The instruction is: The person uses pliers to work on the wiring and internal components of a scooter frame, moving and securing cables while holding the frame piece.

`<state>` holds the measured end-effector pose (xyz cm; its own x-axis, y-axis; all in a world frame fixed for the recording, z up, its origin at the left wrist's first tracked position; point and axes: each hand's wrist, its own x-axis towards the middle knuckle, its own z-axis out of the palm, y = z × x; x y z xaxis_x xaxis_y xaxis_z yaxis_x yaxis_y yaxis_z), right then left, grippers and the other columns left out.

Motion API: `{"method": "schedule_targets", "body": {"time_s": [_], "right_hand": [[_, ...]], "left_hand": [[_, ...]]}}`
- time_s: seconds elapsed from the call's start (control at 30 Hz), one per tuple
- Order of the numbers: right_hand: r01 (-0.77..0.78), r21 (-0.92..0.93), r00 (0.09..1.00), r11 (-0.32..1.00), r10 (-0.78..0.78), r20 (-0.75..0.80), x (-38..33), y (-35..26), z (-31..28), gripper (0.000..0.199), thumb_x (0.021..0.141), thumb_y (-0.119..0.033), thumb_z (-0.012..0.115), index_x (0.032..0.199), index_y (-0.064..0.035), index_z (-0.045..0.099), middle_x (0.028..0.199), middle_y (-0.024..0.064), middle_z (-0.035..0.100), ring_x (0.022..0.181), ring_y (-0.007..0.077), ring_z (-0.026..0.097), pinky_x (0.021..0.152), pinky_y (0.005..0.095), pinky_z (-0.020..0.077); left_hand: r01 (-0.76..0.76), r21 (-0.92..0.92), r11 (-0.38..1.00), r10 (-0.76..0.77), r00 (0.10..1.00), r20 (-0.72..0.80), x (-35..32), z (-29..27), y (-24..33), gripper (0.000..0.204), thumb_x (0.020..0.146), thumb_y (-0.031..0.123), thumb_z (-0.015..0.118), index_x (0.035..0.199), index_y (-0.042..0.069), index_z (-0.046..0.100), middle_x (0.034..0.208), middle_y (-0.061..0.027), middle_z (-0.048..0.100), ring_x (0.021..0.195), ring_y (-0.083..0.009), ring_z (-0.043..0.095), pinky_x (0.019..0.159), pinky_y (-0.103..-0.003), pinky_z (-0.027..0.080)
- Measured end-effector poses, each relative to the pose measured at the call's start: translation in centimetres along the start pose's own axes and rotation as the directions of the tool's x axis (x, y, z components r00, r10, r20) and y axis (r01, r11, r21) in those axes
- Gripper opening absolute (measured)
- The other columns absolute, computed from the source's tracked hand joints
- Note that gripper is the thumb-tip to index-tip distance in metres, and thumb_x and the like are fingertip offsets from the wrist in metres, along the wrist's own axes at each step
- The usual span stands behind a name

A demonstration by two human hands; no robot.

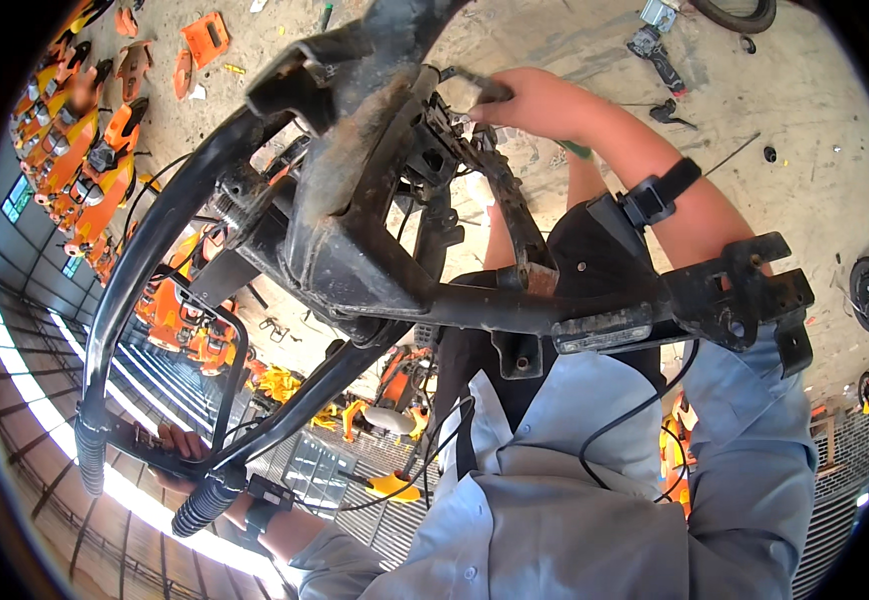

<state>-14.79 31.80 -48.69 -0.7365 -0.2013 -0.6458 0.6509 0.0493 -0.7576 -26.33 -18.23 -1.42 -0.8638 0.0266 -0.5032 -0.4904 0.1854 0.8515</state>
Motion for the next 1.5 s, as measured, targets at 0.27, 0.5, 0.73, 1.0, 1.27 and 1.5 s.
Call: {"method": "schedule_targets", "body": {"time_s": [0.27,0.5,0.73,1.0,1.27,1.5], "right_hand": [[-0.238,0.956,0.942,0.172,0.282,0.184,-7.7,13.0,1.7,0.026,0.09,-0.018,0.063,0.11,0.0002,0.062,0.098,0.0109,0.067,0.09,0.022,0.066,0.078,0.0341,0.0543],[-0.053,0.979,0.907,-0.194,0.401,0.129,-13.2,18.8,4.0,0.018,0.092,-0.015,0.058,0.103,-0.0012,0.062,0.091,0.0098,0.066,0.087,0.0222,0.065,0.08,0.0339,0.0537],[-0.027,0.965,0.926,0.261,0.37,-0.074,-15.6,19.2,3.2,0.021,0.094,-0.017,0.054,0.11,-0.0053,0.061,0.099,0.0148,0.068,0.094,0.0241,0.065,0.086,0.0383,0.0538],[-0.1,0.983,0.968,0.155,0.244,0.06,-14.9,14.6,4.4,0.02,0.093,-0.018,0.055,0.112,-0.0106,0.058,0.09,0.0104,0.067,0.091,0.0263,0.064,0.069,0.0444,0.0559],[0.026,0.119,0.952,0.993,0.011,-0.305,-12.4,7.8,3.5,0.047,0.083,-0.015,0.063,0.125,-0.0004,0.049,0.092,0.0183,0.067,0.087,0.0302,0.067,0.074,0.0389,0.0512],[-0.186,-0.074,0.976,0.98,0.176,-0.13,-9.6,1.3,0.9,0.045,0.075,-0.005,0.066,0.116,0.0027,0.049,0.094,0.0249,0.066,0.089,0.0387,0.066,0.073,0.0457,0.0471]], "left_hand": [[-0.001,0.214,0.977,0.096,0.896,-0.433,-0.2,2.8,-0.2,0.048,0.089,0.046,0.054,0.104,-0.001,0.054,0.085,-0.0056,0.055,0.062,-0.0105,0.051,0.051,-0.022,0.042],[-0.025,0.229,0.973,0.137,0.861,-0.489,0.6,3.9,-0.7,0.046,0.092,0.047,0.051,0.099,0.001,0.054,0.075,-0.006,0.054,0.056,-0.0134,0.051,0.04,-0.022,0.037],[0.03,0.206,0.978,0.017,0.975,-0.222,1.4,0.6,0.2,0.052,0.092,0.052,0.05,0.105,0.002,0.058,0.078,-0.0062,0.059,0.055,-0.0112,0.049,0.044,-0.021,0.037],[0.028,0.111,0.993,-0.034,0.998,0.058,2.0,0.2,1.6,0.056,0.09,0.055,0.053,0.113,0.005,0.058,0.096,-0.0059,0.062,0.076,-0.017,0.06,0.063,-0.029,0.05],[0.098,0.075,0.992,-0.103,0.993,0.062,1.5,-1.4,2.5,0.057,0.09,0.055,0.055,0.116,0.005,0.059,0.106,-0.0073,0.064,0.096,-0.0234,0.064,0.082,-0.038,0.053],[0.049,0.234,0.971,0.018,0.962,-0.274,-0.6,1.9,1.8,0.056,0.09,0.056,0.056,0.111,0.004,0.061,0.099,-0.0076,0.066,0.084,-0.0175,0.065,0.065,-0.025,0.053]]}}
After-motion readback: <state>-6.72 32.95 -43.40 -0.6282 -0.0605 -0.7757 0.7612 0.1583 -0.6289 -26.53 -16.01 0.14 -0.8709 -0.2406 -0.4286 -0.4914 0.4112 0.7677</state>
